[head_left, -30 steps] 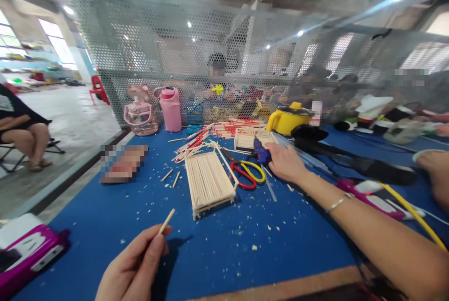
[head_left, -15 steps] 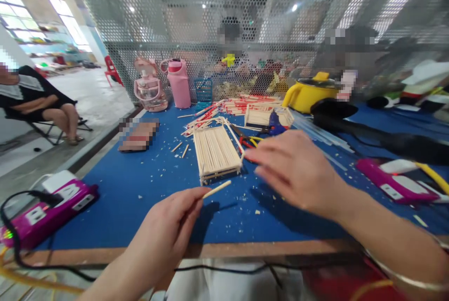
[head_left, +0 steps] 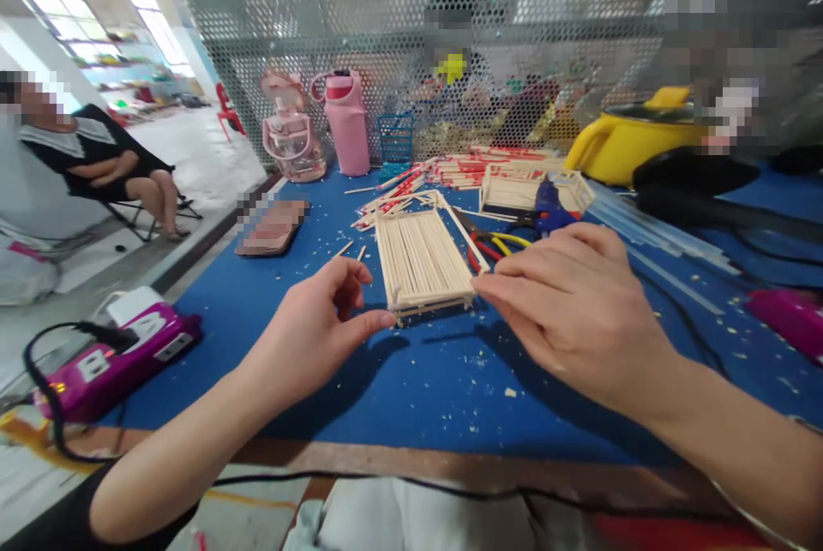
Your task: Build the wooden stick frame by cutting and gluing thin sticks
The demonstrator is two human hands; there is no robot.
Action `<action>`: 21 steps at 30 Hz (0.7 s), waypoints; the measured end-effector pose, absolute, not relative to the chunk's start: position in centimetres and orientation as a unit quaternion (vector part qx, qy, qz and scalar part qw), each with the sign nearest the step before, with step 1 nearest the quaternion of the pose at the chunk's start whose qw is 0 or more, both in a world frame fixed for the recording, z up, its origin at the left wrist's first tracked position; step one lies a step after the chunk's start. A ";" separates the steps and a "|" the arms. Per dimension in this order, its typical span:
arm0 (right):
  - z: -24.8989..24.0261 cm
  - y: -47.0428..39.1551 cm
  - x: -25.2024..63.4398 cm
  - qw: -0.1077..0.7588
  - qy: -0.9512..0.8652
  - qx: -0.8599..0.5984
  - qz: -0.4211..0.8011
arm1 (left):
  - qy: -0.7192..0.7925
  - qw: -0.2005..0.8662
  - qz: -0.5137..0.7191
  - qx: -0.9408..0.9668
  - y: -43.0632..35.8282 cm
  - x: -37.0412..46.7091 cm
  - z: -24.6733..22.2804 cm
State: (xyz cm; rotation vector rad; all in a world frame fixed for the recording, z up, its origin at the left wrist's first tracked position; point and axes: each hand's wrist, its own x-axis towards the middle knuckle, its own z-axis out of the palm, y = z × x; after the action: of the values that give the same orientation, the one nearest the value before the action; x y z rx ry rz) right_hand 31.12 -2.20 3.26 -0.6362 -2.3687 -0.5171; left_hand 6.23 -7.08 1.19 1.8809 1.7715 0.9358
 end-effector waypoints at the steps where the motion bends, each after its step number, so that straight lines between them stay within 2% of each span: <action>1: 3.1 -2.2 31.0 0.322 -0.891 -0.249 -0.201 | 0.627 0.221 0.328 0.671 -6.7 6.3 1.0; 7: 2.5 -2.3 30.5 0.345 -0.859 -0.302 -0.229 | 0.596 0.290 0.356 0.659 -6.0 7.3 -0.4; 21: 1.9 -1.8 30.1 0.340 -0.861 -0.312 -0.213 | 0.601 0.287 0.371 0.647 -6.0 7.4 -1.0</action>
State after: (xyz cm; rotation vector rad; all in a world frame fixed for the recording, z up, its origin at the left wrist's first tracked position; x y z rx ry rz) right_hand 30.13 -1.81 1.94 -0.8131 -2.2402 -0.5551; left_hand 7.41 -6.04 -0.99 1.7291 1.6051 0.9901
